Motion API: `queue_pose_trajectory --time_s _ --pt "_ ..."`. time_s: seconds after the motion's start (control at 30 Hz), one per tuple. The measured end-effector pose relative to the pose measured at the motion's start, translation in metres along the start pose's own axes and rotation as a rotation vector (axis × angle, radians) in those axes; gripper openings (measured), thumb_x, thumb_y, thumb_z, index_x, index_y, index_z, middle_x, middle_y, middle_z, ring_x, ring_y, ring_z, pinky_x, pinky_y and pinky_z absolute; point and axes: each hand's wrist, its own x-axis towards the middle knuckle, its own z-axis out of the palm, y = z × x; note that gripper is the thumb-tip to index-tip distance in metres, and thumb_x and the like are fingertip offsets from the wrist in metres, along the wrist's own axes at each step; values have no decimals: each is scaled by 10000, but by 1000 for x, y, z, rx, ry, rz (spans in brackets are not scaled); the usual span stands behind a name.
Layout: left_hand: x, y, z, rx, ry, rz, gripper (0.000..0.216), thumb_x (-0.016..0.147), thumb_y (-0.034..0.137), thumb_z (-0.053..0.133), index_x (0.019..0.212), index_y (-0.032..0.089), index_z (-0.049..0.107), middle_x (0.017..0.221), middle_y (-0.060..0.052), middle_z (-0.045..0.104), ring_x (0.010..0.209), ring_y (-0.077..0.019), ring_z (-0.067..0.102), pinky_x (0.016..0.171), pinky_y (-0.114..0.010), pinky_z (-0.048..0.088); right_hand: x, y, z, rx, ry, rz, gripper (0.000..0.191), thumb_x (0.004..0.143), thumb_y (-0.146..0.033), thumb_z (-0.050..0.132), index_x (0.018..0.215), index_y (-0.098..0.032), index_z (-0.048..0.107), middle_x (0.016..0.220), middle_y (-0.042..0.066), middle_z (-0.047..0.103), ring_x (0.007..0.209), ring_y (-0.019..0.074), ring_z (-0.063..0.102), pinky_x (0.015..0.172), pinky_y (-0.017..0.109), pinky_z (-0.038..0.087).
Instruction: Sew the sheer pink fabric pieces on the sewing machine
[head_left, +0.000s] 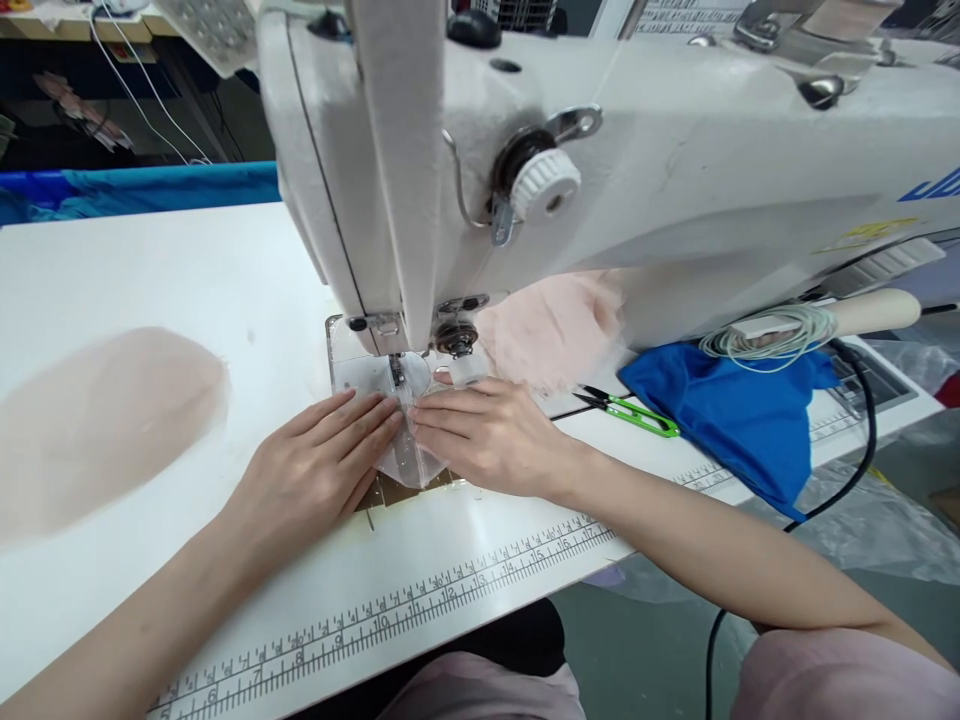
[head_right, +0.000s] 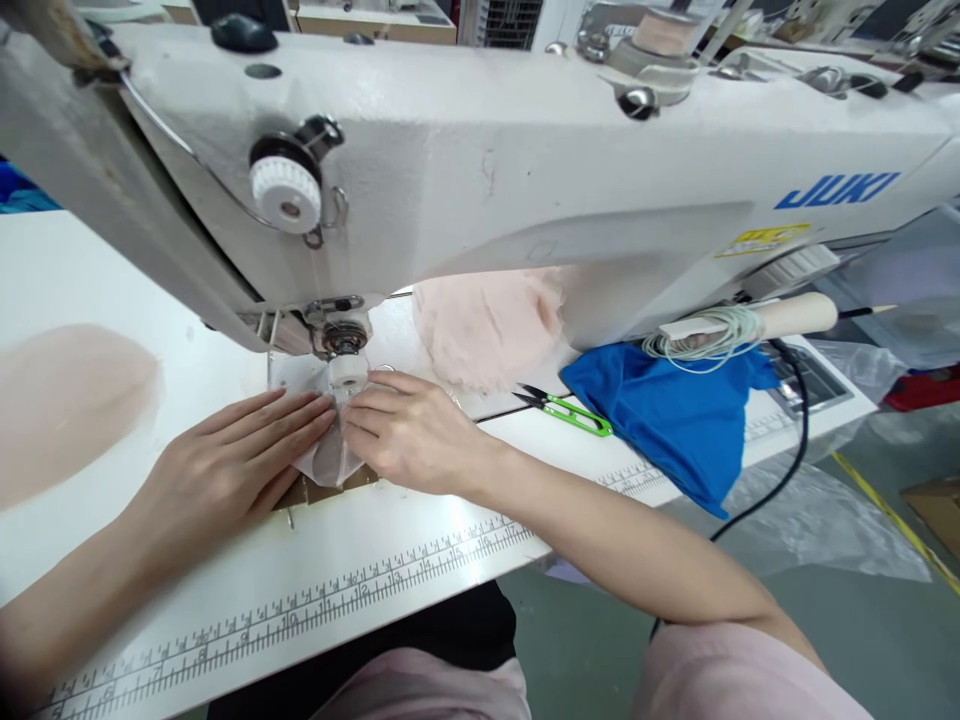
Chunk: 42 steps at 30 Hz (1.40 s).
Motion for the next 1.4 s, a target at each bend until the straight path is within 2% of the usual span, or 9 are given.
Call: queue_pose_trajectory --time_s 0.4,0.57,0.7,1.0,1.2,1.4 --pt "0 -5 3 -22 -13 -61 377 946 157 472 1303 82 570 1245 -133 668 1157 -264 644 1050 -506 493 1 2 2 -35 -22 2 214 934 -95 530 907 -143 737 960 25 776 947 154 706 951 330 529" --pt "-2 3 -2 -28 -1 -4 346 923 140 530 1259 105 604 1238 -107 676 1136 -240 658 1064 -471 491 0 0 0 -87 -12 -53 207 934 -99 540 899 -128 742 949 42 776 914 154 713 931 327 539" --pt "-3 6 -2 -25 11 -19 353 917 129 534 1261 98 603 1212 -111 691 1118 -239 667 1084 -477 471 0 -2 0 -95 -3 -51 201 932 -108 547 892 -128 743 930 35 776 879 151 713 931 326 537" --pt "4 -7 3 31 -22 -48 330 949 140 482 1252 94 605 1215 -123 686 1132 -253 659 1105 -507 442 3 4 8 -107 -33 10 233 941 -83 501 914 -122 730 964 42 772 918 153 701 1005 346 483" --pt "1 7 -2 -17 12 -114 310 948 229 535 1226 130 630 1191 -115 700 1117 -264 667 1082 -523 461 -1 -3 6 -58 -52 58 256 921 -90 478 996 -105 723 1021 83 761 968 185 687 968 383 499" --pt "0 12 -6 51 -26 -100 276 957 238 527 1204 175 633 1179 -77 710 1100 -232 679 1073 -500 485 -4 -6 5 -43 -36 76 265 918 -82 479 991 -126 729 1009 47 766 959 172 685 990 362 483"
